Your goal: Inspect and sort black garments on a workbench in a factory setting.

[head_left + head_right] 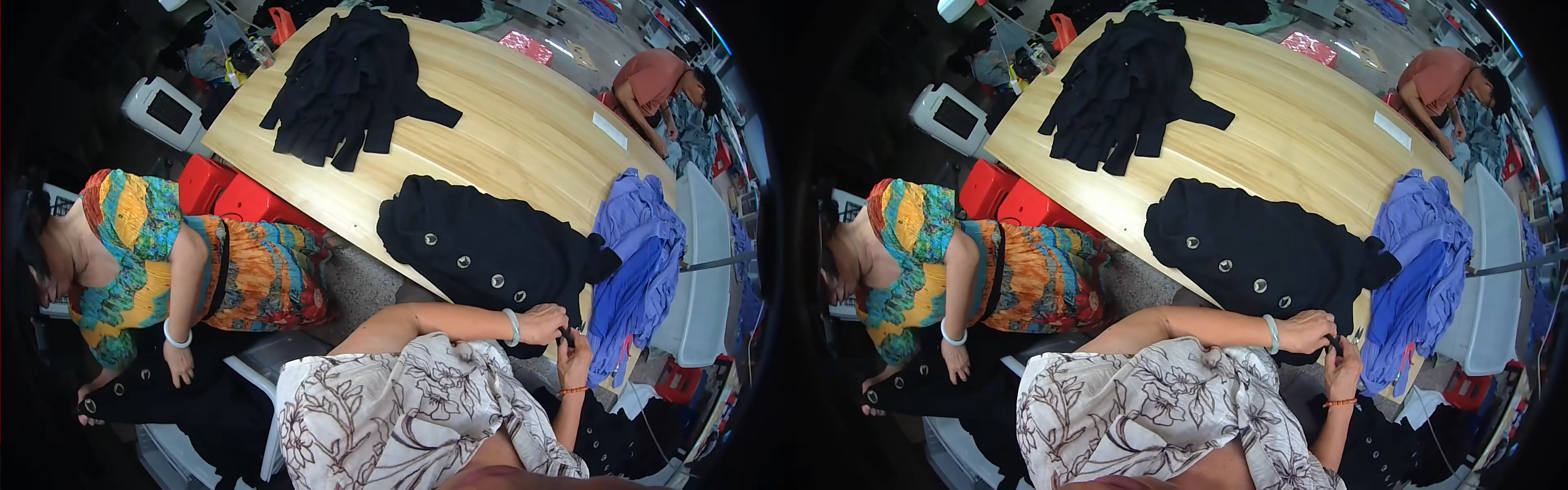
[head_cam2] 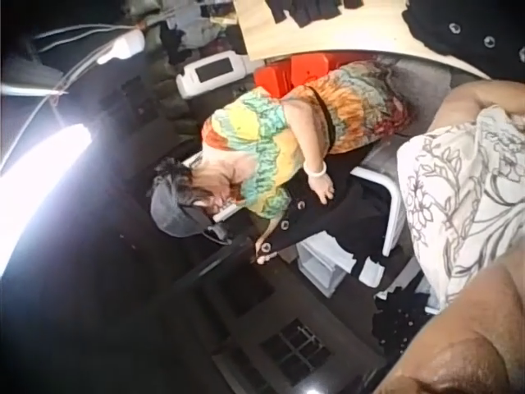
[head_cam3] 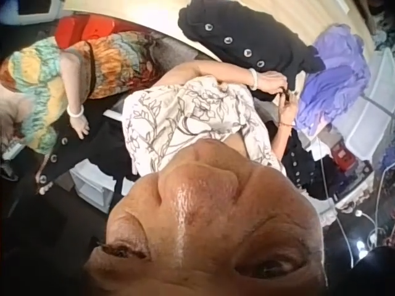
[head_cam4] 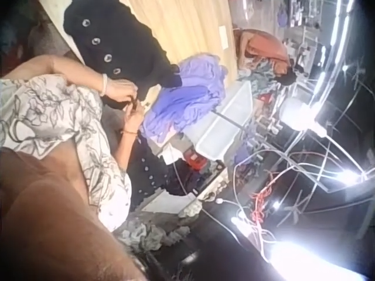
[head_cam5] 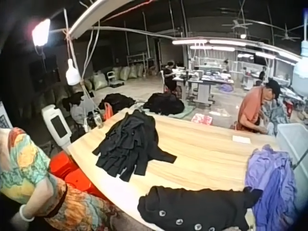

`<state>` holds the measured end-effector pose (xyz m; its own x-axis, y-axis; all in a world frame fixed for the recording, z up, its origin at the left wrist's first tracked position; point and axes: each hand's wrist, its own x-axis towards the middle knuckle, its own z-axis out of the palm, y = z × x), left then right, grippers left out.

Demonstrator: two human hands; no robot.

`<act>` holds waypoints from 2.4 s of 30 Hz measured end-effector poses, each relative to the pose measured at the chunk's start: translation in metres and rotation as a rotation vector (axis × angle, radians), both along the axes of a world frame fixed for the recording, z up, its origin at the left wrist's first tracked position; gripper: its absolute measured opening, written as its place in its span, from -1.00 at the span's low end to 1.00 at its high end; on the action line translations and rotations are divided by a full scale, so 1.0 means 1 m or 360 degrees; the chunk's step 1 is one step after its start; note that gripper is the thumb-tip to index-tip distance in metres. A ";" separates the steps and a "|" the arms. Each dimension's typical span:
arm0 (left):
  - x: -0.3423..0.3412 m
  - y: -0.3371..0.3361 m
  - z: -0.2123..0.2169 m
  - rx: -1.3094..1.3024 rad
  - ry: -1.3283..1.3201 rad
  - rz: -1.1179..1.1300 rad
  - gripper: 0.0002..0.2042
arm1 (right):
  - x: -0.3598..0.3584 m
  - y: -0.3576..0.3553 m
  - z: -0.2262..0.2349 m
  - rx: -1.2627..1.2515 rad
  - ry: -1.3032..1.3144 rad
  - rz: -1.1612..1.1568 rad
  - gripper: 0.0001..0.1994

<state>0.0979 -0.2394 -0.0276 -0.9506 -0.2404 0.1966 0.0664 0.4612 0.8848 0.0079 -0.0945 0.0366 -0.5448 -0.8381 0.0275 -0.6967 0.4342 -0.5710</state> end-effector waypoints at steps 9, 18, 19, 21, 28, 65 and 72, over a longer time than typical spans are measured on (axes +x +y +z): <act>-0.004 0.004 0.005 -0.0214 0.0030 -0.0034 -0.91 | -0.013 0.019 -0.018 0.0016 0.0092 0.0147 -0.71; -0.009 -0.011 0.007 0.0058 -0.0030 -0.0196 -0.85 | -0.010 0.021 -0.008 -0.0128 -0.0290 0.0018 -0.75; -0.008 -0.010 0.005 0.0052 -0.0045 -0.0225 -0.85 | -0.008 0.019 -0.003 -0.0056 -0.0285 0.0046 -0.75; -0.006 -0.009 0.001 0.0053 -0.0058 -0.0211 -0.86 | -0.015 0.021 -0.005 0.0012 -0.0435 0.0076 -0.75; -0.001 -0.019 -0.001 0.0206 -0.0033 -0.0211 -0.83 | -0.022 0.010 -0.004 0.0033 -0.1271 -0.0125 -0.93; 0.139 -0.140 0.105 -0.0137 0.0417 0.0927 -0.72 | -0.029 -0.043 0.014 -0.0392 -0.0263 0.0151 -0.11; 0.040 -0.045 0.205 -0.0105 0.0759 -0.0987 -0.73 | 0.006 -0.127 -0.003 -0.1222 -0.0203 0.0414 -0.38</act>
